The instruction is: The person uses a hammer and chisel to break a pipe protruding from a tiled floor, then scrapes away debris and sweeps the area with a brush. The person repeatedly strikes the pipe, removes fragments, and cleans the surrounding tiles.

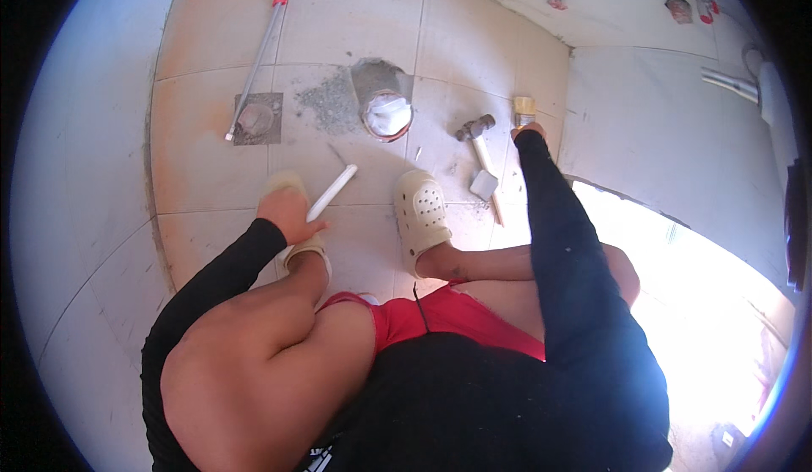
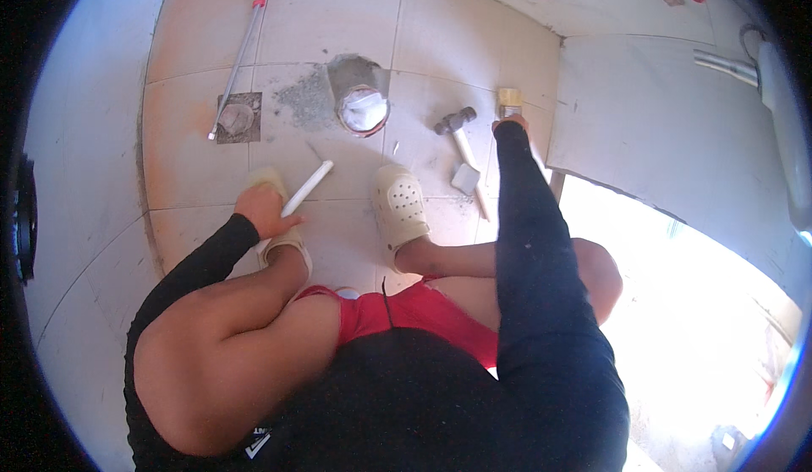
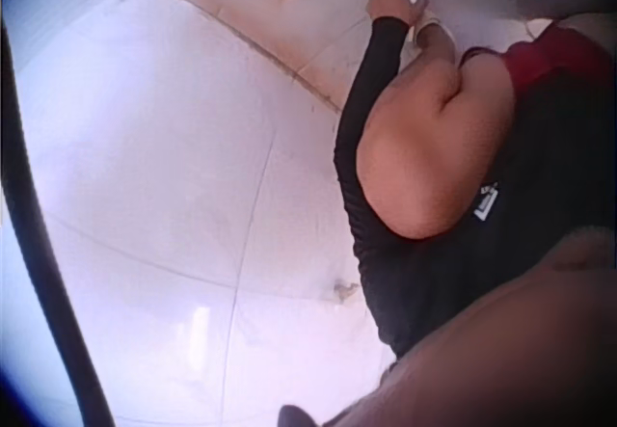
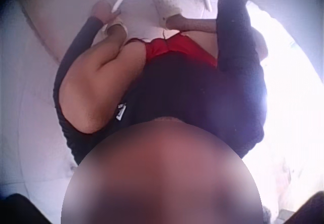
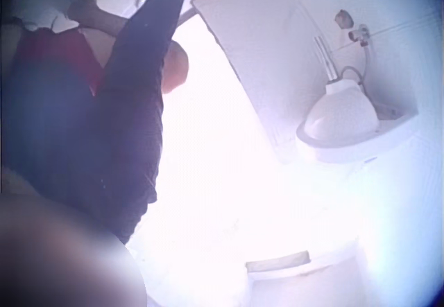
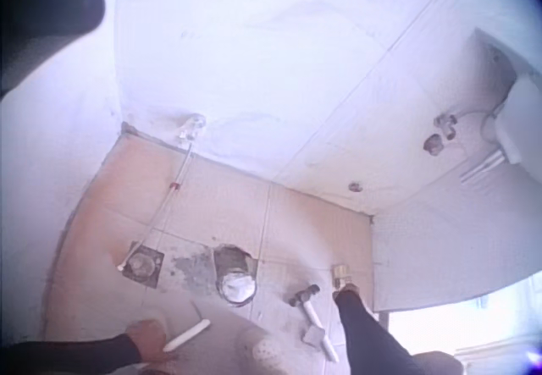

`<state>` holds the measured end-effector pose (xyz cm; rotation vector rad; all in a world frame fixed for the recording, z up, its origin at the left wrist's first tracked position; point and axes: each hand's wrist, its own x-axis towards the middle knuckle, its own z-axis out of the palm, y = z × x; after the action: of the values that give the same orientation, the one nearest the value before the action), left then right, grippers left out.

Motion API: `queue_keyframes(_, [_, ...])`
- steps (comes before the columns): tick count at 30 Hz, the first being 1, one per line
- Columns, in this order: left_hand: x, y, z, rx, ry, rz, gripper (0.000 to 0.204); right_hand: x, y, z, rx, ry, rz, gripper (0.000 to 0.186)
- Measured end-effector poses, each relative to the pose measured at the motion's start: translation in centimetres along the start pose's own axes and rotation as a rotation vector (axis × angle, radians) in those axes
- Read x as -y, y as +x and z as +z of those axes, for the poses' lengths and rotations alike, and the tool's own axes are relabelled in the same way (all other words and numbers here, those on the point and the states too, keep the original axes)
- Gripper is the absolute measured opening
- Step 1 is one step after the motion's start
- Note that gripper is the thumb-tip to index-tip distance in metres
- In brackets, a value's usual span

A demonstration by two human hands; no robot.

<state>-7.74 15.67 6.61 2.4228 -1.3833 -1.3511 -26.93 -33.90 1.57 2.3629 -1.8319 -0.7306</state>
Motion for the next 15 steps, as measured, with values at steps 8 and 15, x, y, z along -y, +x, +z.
queue_keyframes(8, [0.7,-3.9,1.8,-0.079,-0.196,0.119,0.029,-3.4,3.6,7.0,-0.060,0.110,0.187,0.035])
queue_keyframes(15, [1.2,-2.2,3.8,-0.245,-0.509,-0.082,0.034,7.4,-0.5,-4.1,-0.468,0.205,-0.276,0.025])
